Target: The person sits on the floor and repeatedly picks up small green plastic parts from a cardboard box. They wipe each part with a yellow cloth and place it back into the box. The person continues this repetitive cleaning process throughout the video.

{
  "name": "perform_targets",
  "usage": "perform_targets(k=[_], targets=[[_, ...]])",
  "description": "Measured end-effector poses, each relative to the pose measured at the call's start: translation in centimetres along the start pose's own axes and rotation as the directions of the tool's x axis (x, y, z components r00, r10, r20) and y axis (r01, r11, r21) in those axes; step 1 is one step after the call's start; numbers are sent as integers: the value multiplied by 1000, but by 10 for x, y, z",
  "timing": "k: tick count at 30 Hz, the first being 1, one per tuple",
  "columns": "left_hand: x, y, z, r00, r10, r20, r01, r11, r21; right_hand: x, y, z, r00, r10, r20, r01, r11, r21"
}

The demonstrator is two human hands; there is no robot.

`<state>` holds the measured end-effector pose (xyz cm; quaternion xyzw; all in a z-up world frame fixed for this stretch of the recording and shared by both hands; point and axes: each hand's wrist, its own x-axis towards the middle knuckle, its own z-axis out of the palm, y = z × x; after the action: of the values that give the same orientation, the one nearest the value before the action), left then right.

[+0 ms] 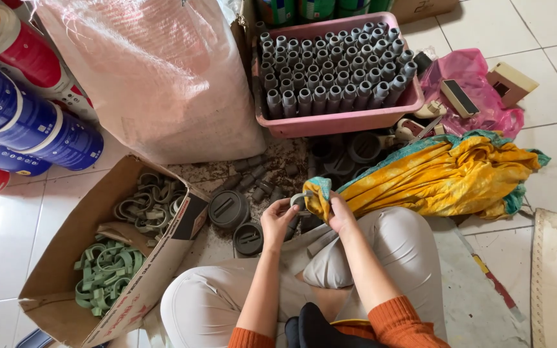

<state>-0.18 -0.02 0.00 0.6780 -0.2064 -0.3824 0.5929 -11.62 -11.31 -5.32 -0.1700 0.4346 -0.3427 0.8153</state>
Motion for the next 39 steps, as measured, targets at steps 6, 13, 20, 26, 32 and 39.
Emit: perform_targets(k=[6,13,20,26,32,39], targets=[[15,-39,4,964,-253,87,265,868,-419,3,7,1,919,-334,211,394,816,-423],[25,-66,0,919,-374,123,382,771,-509,-8,2,6,854,-486,187,484,608,-630],[25,-54,-11,956,-290,-48,229,835,-500,5,5,-13,974,-211,78,224,933,-280],[17,-41,-2,962,-273,-16,231,840,-492,-19,5,-2,972,-73,225,174,864,-472],[18,-51,3,978,-205,-39,178,919,-352,-2,18,-9,945,34,325,212,695,-687],[10,-33,2,992,-24,-124,40,992,123,-2,34,6,912,-71,403,392,436,-810]])
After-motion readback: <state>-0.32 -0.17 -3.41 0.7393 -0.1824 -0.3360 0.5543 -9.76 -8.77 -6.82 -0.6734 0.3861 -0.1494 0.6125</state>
